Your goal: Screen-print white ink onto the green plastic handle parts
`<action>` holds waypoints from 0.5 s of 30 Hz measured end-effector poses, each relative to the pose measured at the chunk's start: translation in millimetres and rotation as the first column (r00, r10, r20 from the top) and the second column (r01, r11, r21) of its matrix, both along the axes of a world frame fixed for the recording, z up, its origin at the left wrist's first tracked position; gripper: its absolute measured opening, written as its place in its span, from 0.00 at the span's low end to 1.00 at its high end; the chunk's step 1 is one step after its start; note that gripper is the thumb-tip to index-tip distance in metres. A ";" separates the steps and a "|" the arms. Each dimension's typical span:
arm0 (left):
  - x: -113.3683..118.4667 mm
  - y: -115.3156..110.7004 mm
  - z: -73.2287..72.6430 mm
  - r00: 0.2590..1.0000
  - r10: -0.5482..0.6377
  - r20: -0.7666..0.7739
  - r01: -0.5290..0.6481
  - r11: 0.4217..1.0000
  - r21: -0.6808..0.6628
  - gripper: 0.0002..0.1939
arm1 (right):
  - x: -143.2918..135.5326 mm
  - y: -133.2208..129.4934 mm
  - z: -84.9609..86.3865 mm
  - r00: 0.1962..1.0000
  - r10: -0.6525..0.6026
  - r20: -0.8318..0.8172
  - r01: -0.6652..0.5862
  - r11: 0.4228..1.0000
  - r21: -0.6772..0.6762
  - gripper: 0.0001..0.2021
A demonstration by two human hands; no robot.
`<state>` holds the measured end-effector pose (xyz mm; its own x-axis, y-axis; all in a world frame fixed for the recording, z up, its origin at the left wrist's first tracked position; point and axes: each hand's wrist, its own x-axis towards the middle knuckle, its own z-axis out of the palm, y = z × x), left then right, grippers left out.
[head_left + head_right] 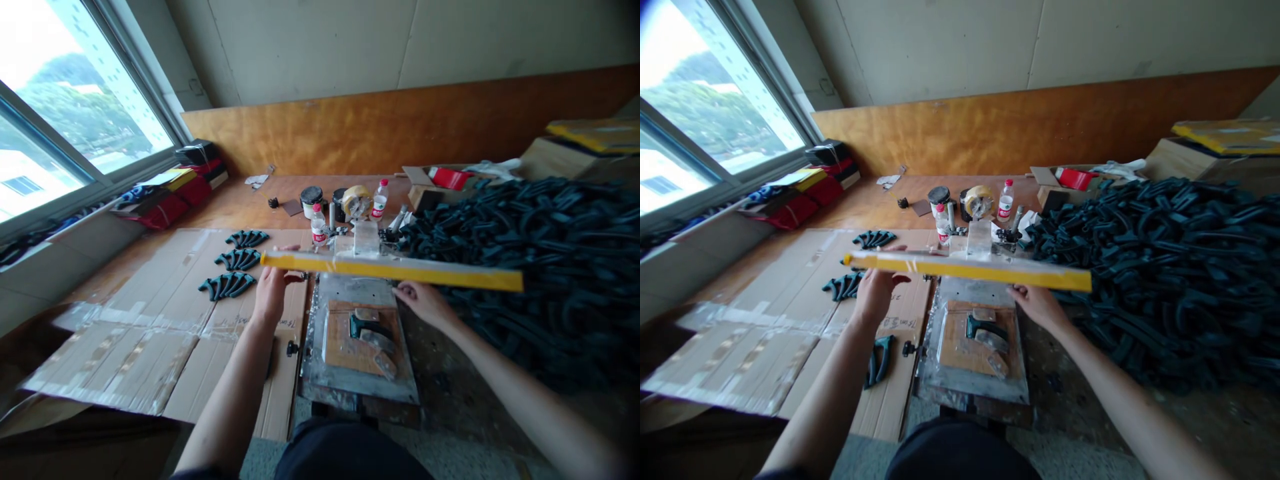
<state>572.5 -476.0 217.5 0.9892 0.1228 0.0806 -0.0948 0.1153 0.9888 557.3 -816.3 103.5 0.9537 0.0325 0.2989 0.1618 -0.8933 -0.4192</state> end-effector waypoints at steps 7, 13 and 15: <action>-9.9 -27.9 -2.5 0.997 0.061 -0.043 -0.064 0.995 -0.080 0.30 | -48.1 59.5 -47.1 0.939 0.094 -0.332 -0.112 0.993 -0.034 0.05; -120.4 -61.9 -100.0 0.690 -0.397 -0.605 0.258 0.916 -0.306 0.32 | -80.4 118.3 -17.0 0.969 0.241 -0.056 -0.233 0.966 0.114 0.04; -134.7 -57.8 -122.0 0.720 -0.296 -0.628 0.076 0.933 -0.352 0.28 | -79.4 115.9 -13.7 0.893 0.449 0.019 -0.449 0.889 0.089 0.03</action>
